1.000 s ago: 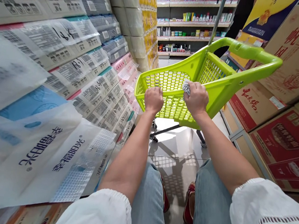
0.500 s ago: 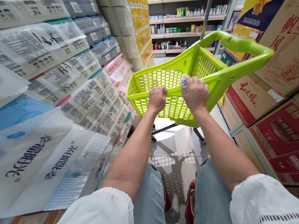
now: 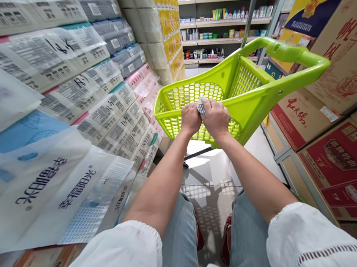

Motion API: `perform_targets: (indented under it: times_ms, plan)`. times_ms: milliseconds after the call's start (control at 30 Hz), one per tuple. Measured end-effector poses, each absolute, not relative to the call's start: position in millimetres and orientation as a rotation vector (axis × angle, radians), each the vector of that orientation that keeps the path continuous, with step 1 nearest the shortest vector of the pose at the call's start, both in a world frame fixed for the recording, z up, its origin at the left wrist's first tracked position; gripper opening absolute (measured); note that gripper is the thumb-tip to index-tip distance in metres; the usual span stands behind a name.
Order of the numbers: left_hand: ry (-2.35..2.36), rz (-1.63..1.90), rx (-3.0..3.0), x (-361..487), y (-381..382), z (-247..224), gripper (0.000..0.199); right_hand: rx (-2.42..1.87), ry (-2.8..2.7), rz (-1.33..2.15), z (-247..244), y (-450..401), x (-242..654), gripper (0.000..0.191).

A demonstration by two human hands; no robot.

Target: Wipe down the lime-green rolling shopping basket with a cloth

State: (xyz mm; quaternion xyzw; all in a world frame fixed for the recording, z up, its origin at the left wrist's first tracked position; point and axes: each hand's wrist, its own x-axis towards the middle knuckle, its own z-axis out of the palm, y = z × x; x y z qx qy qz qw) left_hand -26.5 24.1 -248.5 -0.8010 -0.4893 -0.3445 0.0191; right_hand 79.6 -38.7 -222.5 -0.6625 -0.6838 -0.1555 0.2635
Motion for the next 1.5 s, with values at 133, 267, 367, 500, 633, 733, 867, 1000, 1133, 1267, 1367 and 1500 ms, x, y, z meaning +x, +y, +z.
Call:
perform_targets:
  times_ms: [133,267,367,500,633,733,867,1000,1133,1267,1367,1500]
  plan:
    - [-1.525,-1.076,-2.485,-34.0,25.4,-247.0,0.034,-1.872,-1.804,-0.499,-213.1,-43.3,114.5,0.047]
    - [-1.553,-1.098,-2.452,-33.7,26.6,-247.7,0.035,-1.907,-1.614,-0.559,-205.6,-45.7,148.1,0.049]
    - [-1.581,-1.105,-2.427,-29.6,26.0,-249.2,0.034,-1.903,-1.591,-0.53,-208.6,-43.7,139.0,0.048]
    - [-1.565,-1.105,-2.425,-27.2,25.0,-250.8,0.03,-1.826,-1.773,-0.427,-218.0,-40.4,94.8,0.046]
    - [-1.529,-1.078,-2.471,-32.3,25.5,-249.4,0.027,-1.797,-1.862,-0.38,-218.6,-40.9,76.3,0.045]
    - [-1.527,-1.057,-2.463,-38.5,26.1,-245.8,0.031,-1.823,-1.832,-0.407,-209.9,-45.2,101.1,0.045]
    - [-1.569,-1.054,-2.425,-41.2,25.9,-237.5,0.036,-1.852,-1.66,-0.492,-195.0,-54.9,150.8,0.048]
    - [-1.655,-1.068,-2.289,-22.2,22.9,-226.7,0.036,-1.861,-1.605,-0.512,-191.0,-56.2,159.6,0.047]
    - [-1.464,-1.13,-2.466,10.3,20.5,-223.0,0.032,-1.852,-1.674,-0.443,-199.1,-47.5,130.1,0.046]
    - [-1.453,-1.147,-2.546,22.2,23.3,-228.9,0.026,-1.825,-1.739,-0.423,-204.0,-43.6,117.8,0.045]
    - [-1.464,-1.133,-2.539,17.9,25.7,-231.1,0.031,-1.828,-1.739,-0.47,-199.7,-47.0,135.4,0.044]
    - [-1.479,-1.126,-2.54,15.7,26.7,-229.7,0.036,-1.86,-1.571,-0.552,-187.9,-55.2,173.5,0.047]
